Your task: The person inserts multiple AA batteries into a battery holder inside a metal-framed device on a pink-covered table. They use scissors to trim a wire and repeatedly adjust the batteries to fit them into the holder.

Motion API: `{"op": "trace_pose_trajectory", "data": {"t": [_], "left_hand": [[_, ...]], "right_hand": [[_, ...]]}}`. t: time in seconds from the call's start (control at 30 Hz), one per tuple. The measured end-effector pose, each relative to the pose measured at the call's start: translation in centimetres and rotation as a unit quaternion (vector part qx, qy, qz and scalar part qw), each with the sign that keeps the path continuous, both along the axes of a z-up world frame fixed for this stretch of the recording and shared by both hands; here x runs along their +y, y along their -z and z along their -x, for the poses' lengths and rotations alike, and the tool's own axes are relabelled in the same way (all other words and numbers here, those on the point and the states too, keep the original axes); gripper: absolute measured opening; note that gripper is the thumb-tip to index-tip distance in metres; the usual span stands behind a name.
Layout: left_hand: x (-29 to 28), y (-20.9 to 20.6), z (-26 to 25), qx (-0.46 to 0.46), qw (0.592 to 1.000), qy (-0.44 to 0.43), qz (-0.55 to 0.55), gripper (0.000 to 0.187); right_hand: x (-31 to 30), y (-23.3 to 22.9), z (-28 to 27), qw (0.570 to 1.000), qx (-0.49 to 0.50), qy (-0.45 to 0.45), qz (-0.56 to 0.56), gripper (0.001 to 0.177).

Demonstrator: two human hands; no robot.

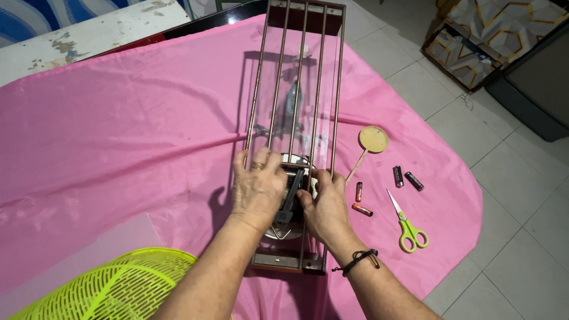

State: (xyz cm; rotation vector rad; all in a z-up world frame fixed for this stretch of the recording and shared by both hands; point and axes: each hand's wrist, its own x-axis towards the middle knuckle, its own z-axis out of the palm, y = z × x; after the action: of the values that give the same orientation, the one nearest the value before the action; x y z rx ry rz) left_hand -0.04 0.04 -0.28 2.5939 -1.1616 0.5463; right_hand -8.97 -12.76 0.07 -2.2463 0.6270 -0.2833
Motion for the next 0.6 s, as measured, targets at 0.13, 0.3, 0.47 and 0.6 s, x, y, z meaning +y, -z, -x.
{"op": "trace_pose_trajectory", "data": {"t": [0.13, 0.3, 0.47, 0.6], "left_hand": [[0.4, 0.2, 0.3, -0.052, 0.999, -0.001, -0.007, 0.015], [1.2, 0.4, 1.4, -0.033, 0.999, 0.019, 0.029, 0.026], [1.2, 0.3, 1.8, -0.015, 1.000, 0.008, 0.005, 0.031], [1.0, 0.4, 1.8, 0.024, 1.000, -0.004, -0.014, 0.036]], "right_hand": [[0.0, -0.1, 0.0, 1.000, -0.004, 0.002, 0.002, 0.048], [0.2, 0.1, 0.1, 1.000, -0.020, 0.018, -0.010, 0.051], [0.2, 0.0, 0.2, 1.000, -0.021, 0.014, -0.014, 0.050], [0.3, -0.2, 0.1, 1.000, -0.005, 0.022, -0.008, 0.051]]}}
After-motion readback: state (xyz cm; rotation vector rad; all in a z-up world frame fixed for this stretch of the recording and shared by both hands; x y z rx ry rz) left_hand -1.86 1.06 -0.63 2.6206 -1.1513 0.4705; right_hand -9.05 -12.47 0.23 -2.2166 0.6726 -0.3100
